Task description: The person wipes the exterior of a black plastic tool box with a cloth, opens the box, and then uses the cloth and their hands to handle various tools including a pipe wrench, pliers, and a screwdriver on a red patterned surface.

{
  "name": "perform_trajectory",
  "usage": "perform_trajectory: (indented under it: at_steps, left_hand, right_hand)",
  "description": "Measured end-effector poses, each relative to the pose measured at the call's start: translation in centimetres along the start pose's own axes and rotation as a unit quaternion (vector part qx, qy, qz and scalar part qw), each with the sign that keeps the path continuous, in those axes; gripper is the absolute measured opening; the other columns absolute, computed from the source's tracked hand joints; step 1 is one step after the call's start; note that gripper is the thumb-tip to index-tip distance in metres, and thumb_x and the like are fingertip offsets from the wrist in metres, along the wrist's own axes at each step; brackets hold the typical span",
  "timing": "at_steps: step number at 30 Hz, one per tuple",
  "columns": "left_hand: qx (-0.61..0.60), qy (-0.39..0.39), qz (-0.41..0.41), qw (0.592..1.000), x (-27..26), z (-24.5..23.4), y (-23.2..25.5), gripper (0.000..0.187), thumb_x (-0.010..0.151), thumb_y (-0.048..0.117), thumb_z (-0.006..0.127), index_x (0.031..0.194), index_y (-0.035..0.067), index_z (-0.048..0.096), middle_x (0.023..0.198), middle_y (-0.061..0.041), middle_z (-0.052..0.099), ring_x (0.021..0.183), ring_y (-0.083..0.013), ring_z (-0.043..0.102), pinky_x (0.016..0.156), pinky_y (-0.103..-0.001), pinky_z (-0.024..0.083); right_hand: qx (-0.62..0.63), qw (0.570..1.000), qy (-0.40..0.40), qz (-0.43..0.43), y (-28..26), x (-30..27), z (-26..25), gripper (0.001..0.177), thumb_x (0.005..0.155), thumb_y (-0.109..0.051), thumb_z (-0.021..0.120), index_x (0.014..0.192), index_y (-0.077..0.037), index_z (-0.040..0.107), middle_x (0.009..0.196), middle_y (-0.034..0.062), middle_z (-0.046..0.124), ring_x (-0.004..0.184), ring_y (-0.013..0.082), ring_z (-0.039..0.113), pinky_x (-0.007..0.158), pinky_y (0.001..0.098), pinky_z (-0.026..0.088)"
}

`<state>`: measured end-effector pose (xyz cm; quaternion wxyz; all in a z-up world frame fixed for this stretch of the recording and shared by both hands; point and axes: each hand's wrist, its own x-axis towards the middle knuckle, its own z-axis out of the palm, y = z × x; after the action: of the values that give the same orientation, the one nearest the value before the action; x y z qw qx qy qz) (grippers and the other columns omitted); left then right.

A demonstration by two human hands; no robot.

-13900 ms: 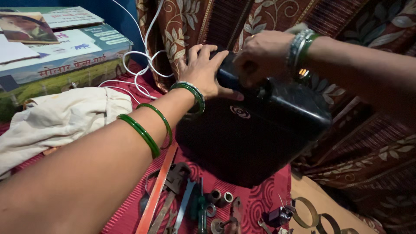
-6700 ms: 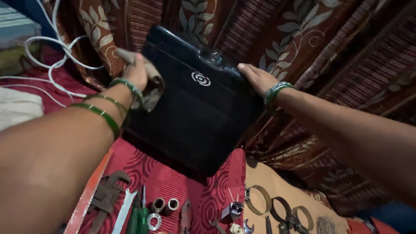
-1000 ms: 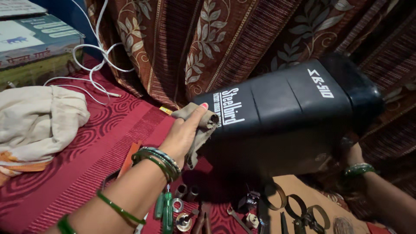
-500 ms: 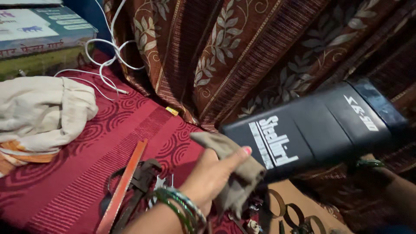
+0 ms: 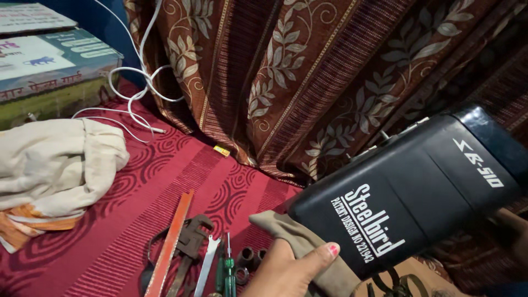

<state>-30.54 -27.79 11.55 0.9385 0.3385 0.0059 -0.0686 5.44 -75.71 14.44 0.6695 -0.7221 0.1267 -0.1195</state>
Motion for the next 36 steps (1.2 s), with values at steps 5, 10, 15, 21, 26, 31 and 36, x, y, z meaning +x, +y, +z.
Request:
perform_trajectory:
  at_steps: [5,10,15,21,26,31,36]
  left_hand:
    - [0.057,-0.003,-0.003,0.998,0.4,-0.9,-1.1,0.072,0.089,0.016,0.072,0.148,-0.002,0.036,0.146,-0.012,0.058,0.138,-0.0168,0.053,0.117,-0.034,0.037]
    - [0.205,-0.132,-0.003,0.97,-0.5,-2.8,0.6,0.088,0.089,0.017,0.074,0.152,0.002,0.014,0.149,-0.008,0.044,0.146,-0.0119,0.04,0.122,-0.031,0.023]
    - [0.318,0.042,-0.064,0.945,-2.2,-3.8,8.8,0.057,0.089,0.027,0.063,0.138,0.001,0.05,0.116,-0.016,0.069,0.096,-0.0235,0.062,0.084,-0.042,0.05]
    - [0.466,-0.007,-0.083,0.881,3.1,1.2,11.5,0.081,0.107,0.056,0.047,0.104,-0.02,0.074,0.107,-0.036,0.076,0.083,-0.0296,0.071,0.081,-0.04,0.058]
    - [0.537,-0.174,0.477,0.674,9.7,3.9,2.2,0.052,0.114,0.039,0.032,0.128,0.002,0.067,0.156,-0.032,0.042,0.15,-0.0378,0.032,0.122,-0.04,0.027]
    - [0.367,-0.137,0.106,0.914,18.5,-1.2,-2.7,0.062,0.102,0.05,0.039,0.128,-0.001,0.063,0.134,-0.018,0.068,0.127,-0.0268,0.06,0.109,-0.037,0.043]
    - [0.723,-0.042,0.075,0.685,18.7,-8.7,-3.8,0.048,0.1,0.039,0.034,0.12,0.016,0.07,0.136,-0.019,0.055,0.126,-0.0426,0.047,0.101,-0.056,0.035]
  right_hand:
    - [-0.002,1.0,-0.004,-0.003,-0.6,-0.2,0.3,0.041,0.108,-0.043,0.053,0.132,-0.011,0.062,0.122,0.0053,0.064,0.105,0.0201,0.061,0.088,0.0354,0.051]
    - [-0.004,1.0,-0.008,-0.006,-1.5,-0.1,-0.2,0.04,0.108,-0.042,0.054,0.132,-0.011,0.062,0.121,0.0052,0.064,0.104,0.02,0.061,0.087,0.0353,0.051]
    - [-0.013,1.0,0.014,0.002,-0.6,-1.6,-3.6,0.04,0.108,-0.042,0.054,0.131,-0.011,0.062,0.12,0.005,0.064,0.103,0.0198,0.061,0.086,0.0351,0.051]
    - [-0.022,1.0,0.021,-0.006,-0.5,-1.8,-4.6,0.039,0.108,-0.041,0.054,0.13,-0.01,0.063,0.119,0.0049,0.064,0.101,0.0196,0.061,0.085,0.0349,0.051]
    - [-0.024,0.998,0.059,-0.007,0.2,-3.8,-9.0,0.038,0.107,-0.041,0.055,0.129,-0.01,0.063,0.117,0.0048,0.064,0.1,0.0194,0.061,0.084,0.0348,0.051]
    - [-0.036,0.998,0.051,-0.008,-1.1,-2.6,-8.0,0.038,0.107,-0.04,0.055,0.128,-0.01,0.063,0.116,0.0047,0.064,0.099,0.0192,0.06,0.083,0.0347,0.051]
    - [-0.041,0.998,0.054,-0.005,-1.3,-2.6,-7.7,0.037,0.107,-0.04,0.055,0.128,-0.01,0.064,0.115,0.0046,0.064,0.098,0.0191,0.06,0.083,0.0345,0.051]
